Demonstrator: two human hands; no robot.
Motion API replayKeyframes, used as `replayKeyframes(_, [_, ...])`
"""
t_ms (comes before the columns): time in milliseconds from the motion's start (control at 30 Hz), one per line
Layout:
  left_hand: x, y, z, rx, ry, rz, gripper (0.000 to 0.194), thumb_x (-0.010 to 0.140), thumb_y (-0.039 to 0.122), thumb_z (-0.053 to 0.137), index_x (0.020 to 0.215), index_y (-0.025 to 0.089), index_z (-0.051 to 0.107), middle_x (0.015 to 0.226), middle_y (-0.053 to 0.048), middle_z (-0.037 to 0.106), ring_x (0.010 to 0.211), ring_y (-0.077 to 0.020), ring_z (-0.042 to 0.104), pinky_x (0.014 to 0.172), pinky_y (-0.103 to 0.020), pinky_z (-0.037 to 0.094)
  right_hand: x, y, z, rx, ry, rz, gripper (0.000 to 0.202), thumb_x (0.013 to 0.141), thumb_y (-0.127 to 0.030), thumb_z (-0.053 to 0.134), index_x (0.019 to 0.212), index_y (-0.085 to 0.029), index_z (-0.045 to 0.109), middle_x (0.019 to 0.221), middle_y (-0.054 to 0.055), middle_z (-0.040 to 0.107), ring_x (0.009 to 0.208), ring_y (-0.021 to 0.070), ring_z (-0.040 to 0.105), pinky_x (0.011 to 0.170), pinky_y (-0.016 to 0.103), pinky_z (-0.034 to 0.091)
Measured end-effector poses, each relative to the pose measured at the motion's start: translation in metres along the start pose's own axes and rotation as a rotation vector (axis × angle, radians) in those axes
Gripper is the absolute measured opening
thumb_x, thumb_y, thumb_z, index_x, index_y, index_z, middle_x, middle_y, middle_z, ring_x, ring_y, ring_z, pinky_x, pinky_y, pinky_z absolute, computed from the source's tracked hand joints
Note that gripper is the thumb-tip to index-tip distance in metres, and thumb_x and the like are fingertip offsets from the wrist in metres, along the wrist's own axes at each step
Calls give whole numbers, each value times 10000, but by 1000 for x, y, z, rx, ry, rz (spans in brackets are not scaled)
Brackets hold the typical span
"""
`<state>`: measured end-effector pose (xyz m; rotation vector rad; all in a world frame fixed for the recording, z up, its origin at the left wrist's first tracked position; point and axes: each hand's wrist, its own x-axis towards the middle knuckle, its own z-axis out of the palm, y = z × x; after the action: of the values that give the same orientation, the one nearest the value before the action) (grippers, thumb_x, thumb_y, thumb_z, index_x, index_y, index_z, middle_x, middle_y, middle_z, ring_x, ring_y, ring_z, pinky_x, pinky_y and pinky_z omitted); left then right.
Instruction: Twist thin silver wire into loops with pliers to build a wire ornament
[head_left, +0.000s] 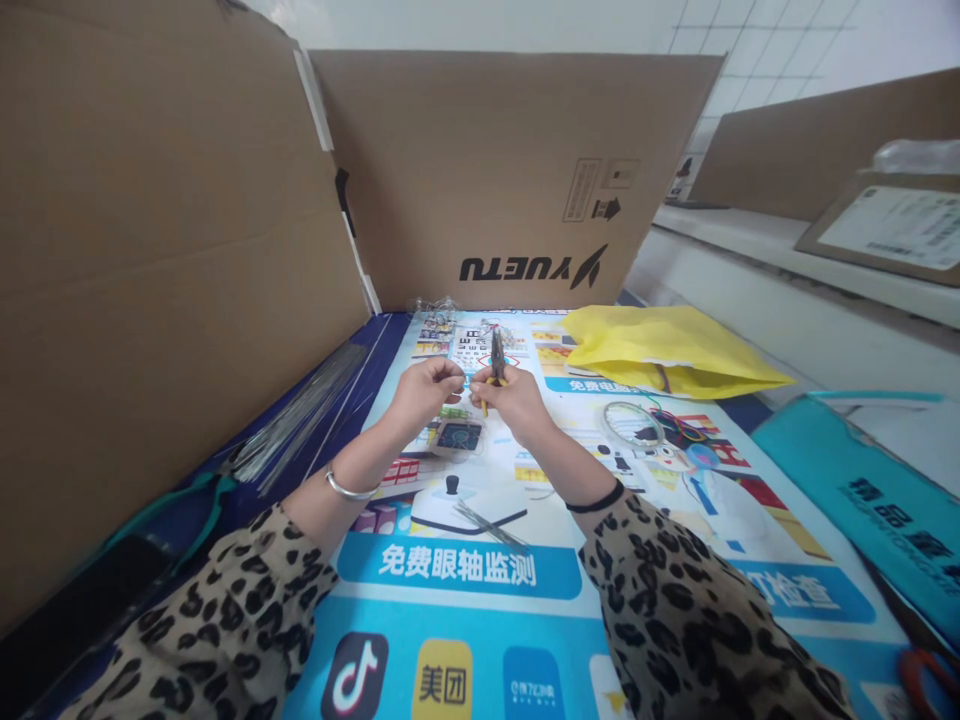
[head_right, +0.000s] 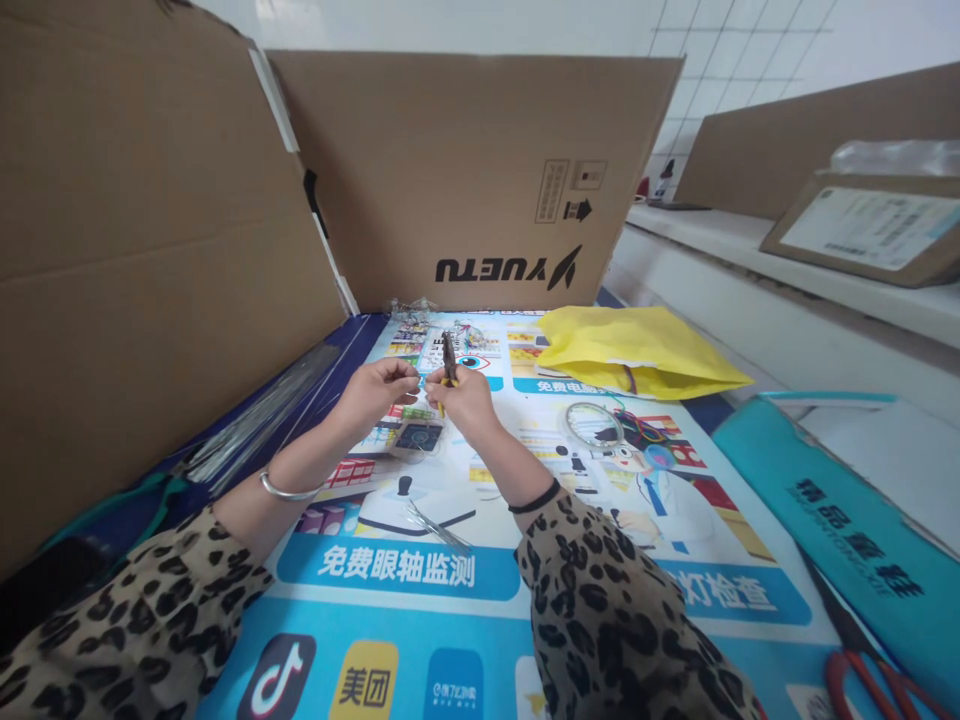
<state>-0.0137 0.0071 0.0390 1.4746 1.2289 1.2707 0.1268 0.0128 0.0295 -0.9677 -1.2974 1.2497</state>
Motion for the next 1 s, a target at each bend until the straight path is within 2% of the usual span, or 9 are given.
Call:
replayKeyframes(200, [-1, -3, 1, -124, -22, -3, 186, 629, 277, 652, 678, 141, 536, 616, 40, 523, 592, -91, 553, 595, -250, 515, 0, 2, 1, 33, 19, -1, 207, 545, -251, 667, 683, -163, 541, 490, -48, 540, 487, 110, 531, 518, 255, 442])
replayKeyframes(467, [-1, -8, 3, -83, -46, 23, 138, 668, 232, 609, 673, 148, 501, 614, 39, 497, 591, -99, 558, 564, -256, 528, 1, 4, 0, 10, 25, 3, 201, 542, -261, 663, 672, -168, 542, 480, -46, 534, 466, 116, 518, 482, 256, 421])
replayKeyframes(833, [1, -17, 1, 145, -22, 107, 31, 695, 185, 533, 677, 166, 516, 625, 32, 516, 551, -93, 538, 533, -225, 494, 1, 3, -1, -80, 41, 13, 166, 545, -243, 644, 661, -166, 553, 482, -44, 535, 460, 107, 509, 495, 254, 421])
replayKeyframes(1000, [-1, -15, 0, 348, 7, 196, 71, 685, 114, 500, 670, 176, 532, 637, 22, 542, 606, -117, 534, 604, -240, 444, 1, 6, -2, -109, 47, 24, 159, 536, -231, 640, 655, -166, 557, 474, -47, 526, 449, 108, 504, 471, 248, 409])
